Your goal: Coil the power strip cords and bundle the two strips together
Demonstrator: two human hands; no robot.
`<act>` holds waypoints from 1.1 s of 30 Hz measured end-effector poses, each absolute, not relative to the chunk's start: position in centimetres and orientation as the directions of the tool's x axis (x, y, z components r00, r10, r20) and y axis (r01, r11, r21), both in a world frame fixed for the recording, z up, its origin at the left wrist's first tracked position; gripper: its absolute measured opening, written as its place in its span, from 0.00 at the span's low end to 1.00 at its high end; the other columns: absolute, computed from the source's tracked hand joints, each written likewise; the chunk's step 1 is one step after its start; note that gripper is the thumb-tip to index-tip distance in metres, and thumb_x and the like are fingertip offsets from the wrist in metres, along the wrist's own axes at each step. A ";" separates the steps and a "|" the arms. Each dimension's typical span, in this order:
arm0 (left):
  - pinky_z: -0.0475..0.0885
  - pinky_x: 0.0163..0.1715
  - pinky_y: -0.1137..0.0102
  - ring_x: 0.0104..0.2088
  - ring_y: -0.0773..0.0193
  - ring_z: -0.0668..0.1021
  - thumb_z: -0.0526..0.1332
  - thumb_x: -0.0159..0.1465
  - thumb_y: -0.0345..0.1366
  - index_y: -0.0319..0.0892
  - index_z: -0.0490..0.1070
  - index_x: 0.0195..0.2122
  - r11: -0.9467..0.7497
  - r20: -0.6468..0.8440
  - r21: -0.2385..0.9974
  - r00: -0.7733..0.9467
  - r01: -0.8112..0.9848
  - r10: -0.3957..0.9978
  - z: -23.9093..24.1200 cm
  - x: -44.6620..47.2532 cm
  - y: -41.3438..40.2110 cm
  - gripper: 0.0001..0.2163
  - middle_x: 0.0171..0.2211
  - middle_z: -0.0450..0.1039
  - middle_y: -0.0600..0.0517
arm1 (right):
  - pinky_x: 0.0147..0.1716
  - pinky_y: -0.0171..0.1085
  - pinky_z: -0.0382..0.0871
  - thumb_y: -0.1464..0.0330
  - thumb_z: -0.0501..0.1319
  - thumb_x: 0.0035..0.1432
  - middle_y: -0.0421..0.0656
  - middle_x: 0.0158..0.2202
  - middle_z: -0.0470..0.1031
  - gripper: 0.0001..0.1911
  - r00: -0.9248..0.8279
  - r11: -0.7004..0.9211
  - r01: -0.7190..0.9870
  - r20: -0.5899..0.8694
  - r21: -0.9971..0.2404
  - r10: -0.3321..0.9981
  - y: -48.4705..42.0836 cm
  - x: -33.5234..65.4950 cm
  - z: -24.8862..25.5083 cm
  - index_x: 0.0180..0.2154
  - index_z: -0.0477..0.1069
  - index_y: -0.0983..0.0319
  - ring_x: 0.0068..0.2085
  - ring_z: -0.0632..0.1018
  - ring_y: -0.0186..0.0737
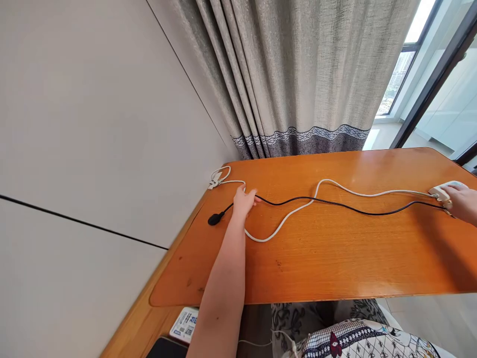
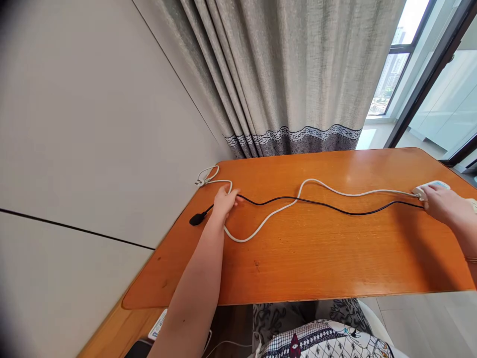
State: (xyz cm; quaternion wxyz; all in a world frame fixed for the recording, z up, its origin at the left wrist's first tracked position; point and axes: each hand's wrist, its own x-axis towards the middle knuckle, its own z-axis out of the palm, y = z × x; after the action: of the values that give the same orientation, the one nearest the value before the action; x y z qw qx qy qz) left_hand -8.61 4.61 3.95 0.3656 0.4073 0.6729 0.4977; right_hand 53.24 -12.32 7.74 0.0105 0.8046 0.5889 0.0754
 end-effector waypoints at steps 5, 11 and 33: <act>0.68 0.26 0.71 0.22 0.63 0.75 0.60 0.62 0.38 0.43 0.69 0.52 -0.230 0.313 0.917 -0.227 0.327 0.922 4.0 -6.4 3.6 0.16 0.16 0.63 0.61 | 0.56 0.55 0.69 0.46 0.53 0.62 0.59 0.62 0.70 0.34 0.040 -0.028 0.988 0.076 -0.154 0.996 -7.8 42.7 9.4 0.59 0.70 0.61 0.60 0.74 0.64; 0.66 0.60 0.52 0.57 0.45 0.75 0.71 0.54 0.45 0.43 0.67 0.59 -0.565 0.391 0.571 0.408 0.596 0.825 4.0 -1.7 0.1 0.31 0.57 0.74 0.39 | 0.67 0.59 0.56 0.42 0.65 0.50 0.63 0.70 0.57 0.55 -0.270 0.274 0.952 0.050 -0.136 0.962 -2.9 32.7 6.6 0.69 0.55 0.68 0.69 0.62 0.68; 0.69 0.39 0.65 0.41 0.51 0.81 0.65 0.64 0.44 0.43 0.76 0.46 -0.354 0.094 0.506 0.358 0.787 0.929 4.7 -0.7 -0.3 0.14 0.41 0.82 0.45 | 0.21 0.34 0.43 0.63 0.60 0.60 0.32 0.18 0.51 0.10 -0.342 0.108 0.429 -0.050 -0.897 0.938 2.3 27.5 14.7 0.35 0.73 0.64 0.20 0.51 0.28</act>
State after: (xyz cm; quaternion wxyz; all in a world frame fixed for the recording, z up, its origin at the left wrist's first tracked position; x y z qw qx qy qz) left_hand -0.74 -0.27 4.73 0.1911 0.8016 0.5350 0.1862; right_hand 27.49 2.31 14.67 -0.2860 0.4972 0.6873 -0.4456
